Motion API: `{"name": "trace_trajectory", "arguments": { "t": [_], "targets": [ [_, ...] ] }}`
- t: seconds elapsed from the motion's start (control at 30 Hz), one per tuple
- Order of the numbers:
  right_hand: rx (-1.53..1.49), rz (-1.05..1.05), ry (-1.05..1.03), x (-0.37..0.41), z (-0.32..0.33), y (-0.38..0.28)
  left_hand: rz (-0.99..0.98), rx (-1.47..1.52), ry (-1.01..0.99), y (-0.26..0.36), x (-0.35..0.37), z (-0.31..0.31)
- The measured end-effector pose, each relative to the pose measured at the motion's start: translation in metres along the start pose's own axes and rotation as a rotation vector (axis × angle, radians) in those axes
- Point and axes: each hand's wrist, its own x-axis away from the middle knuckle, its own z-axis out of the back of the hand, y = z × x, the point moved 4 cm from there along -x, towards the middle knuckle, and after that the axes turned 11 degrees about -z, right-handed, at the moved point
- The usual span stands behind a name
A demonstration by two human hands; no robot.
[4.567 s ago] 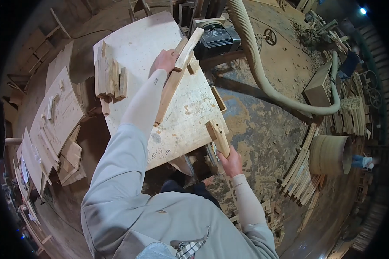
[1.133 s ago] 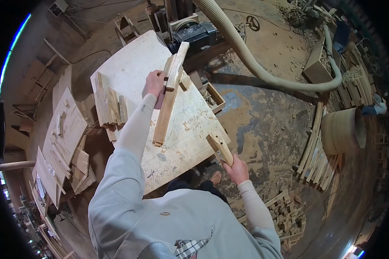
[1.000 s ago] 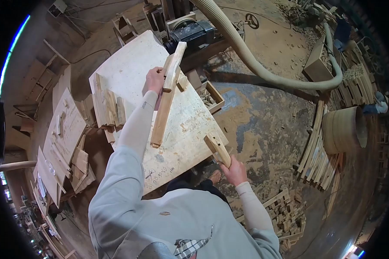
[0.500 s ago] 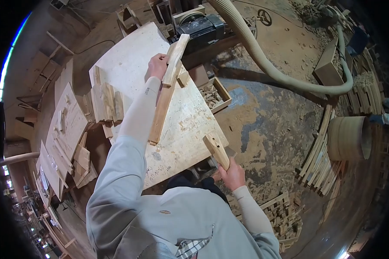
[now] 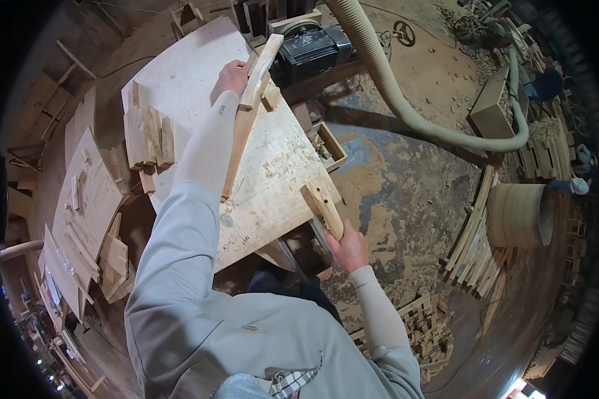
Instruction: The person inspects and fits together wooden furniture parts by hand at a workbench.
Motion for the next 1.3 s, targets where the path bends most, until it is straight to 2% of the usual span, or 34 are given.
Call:
{"name": "trace_trajectory", "arguments": {
  "t": [0.1,0.33,0.4,0.5,0.7,0.77,0.83,0.87,0.93,0.97,1.03,1.07,1.1,1.17,1.3],
  "targets": [
    [-0.011,-0.031,-0.002,0.007,0.002,-0.006,-0.09,-0.043,0.015,-0.017,-0.009,-0.017],
    [-0.033,-0.013,0.024,-0.002,0.003,-0.013,-0.111,-0.063,0.022,-0.039,-0.023,-0.022],
    [-0.018,0.009,0.023,-0.01,0.0,-0.017,-0.141,-0.119,-0.058,-0.043,-0.034,-0.022],
    [-0.02,0.035,0.022,-0.012,0.0,-0.02,-0.111,-0.073,-0.072,-0.047,-0.034,-0.02],
    [-0.026,-0.016,0.036,0.024,0.003,0.016,-0.07,0.096,-0.102,-0.006,0.02,-0.009],
    [-0.01,-0.007,0.039,0.042,0.004,0.034,-0.139,-0.004,-0.043,0.002,0.04,0.004],
    [0.006,0.002,0.042,0.058,0.006,0.052,-0.327,-0.162,-0.01,0.015,0.061,0.016],
    [0.011,-0.003,0.046,0.065,0.009,0.06,-0.327,-0.169,-0.004,0.019,0.074,0.021],
    [0.012,0.0,0.047,0.067,0.015,0.07,-0.461,-0.173,-0.118,0.031,0.097,0.025],
    [0.006,-0.025,0.036,0.074,0.02,0.066,-0.468,-0.179,-0.127,0.029,0.102,0.022],
    [-0.011,-0.056,0.023,0.073,0.021,0.06,-0.33,-0.032,0.007,0.016,0.102,0.022],
    [0.018,-0.045,0.012,0.067,0.026,0.062,-0.26,-0.101,0.063,0.012,0.096,0.02],
    [0.047,-0.034,0.002,0.063,0.028,0.063,-0.259,-0.102,0.061,0.009,0.096,0.015],
    [0.048,-0.039,0.002,0.067,0.028,0.067,-0.09,0.003,-0.174,0.001,0.099,-0.002],
    [0.049,-0.043,-0.002,0.071,0.022,0.069,-0.01,0.023,-0.136,0.004,0.099,-0.008]
  ]
}}
